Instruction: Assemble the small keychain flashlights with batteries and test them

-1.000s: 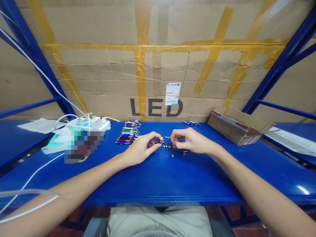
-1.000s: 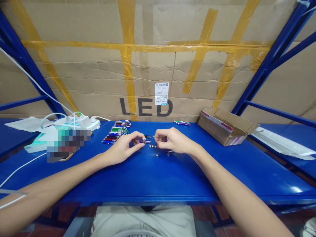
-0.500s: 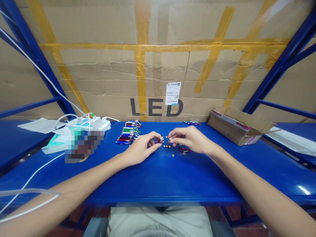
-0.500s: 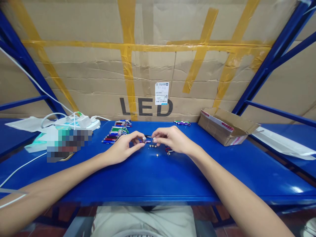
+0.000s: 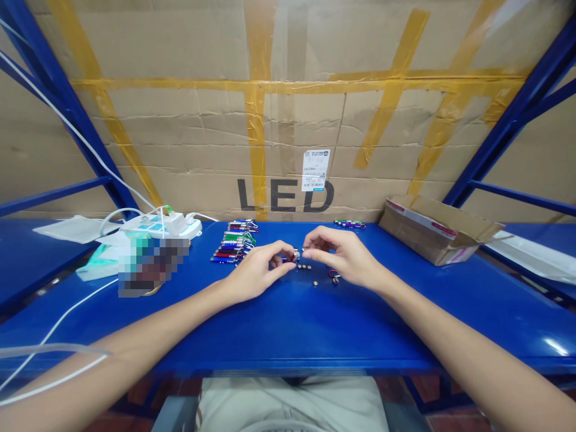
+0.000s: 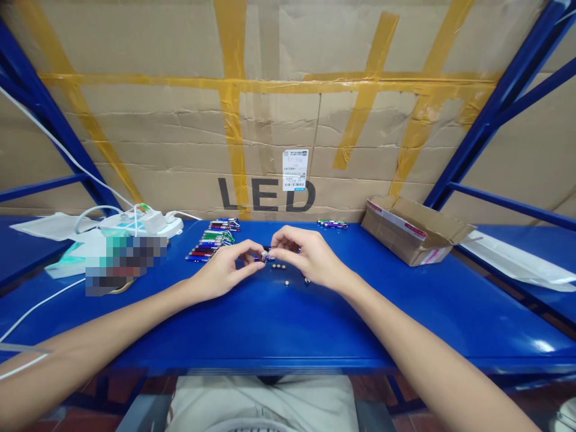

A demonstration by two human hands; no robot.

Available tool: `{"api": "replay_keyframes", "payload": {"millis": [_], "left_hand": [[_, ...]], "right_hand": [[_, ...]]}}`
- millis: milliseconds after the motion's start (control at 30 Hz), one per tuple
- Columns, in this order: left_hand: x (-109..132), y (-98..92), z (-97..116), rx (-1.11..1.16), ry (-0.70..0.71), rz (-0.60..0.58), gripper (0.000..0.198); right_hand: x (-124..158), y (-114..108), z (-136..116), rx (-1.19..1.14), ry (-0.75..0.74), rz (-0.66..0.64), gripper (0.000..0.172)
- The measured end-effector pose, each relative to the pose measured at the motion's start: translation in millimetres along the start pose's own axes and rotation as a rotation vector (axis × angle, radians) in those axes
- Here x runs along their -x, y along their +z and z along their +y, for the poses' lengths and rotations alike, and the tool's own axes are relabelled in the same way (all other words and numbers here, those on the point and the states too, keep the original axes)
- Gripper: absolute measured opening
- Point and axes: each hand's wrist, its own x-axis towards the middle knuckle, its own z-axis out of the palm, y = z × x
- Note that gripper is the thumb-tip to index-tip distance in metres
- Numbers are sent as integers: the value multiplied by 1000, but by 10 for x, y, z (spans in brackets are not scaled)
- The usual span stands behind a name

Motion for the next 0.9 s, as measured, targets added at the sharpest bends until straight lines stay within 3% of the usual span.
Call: {"api": "replay_keyframes", "payload": {"millis": [200,900], "left_hand": [[8,7,-18,-46,23,25,17],[28,-31,-19,-223,152,77,13]], "right_hand": [[12,66,-46,45,-104,-17,21],[25,98,-60,209,-215,49,25]]}}
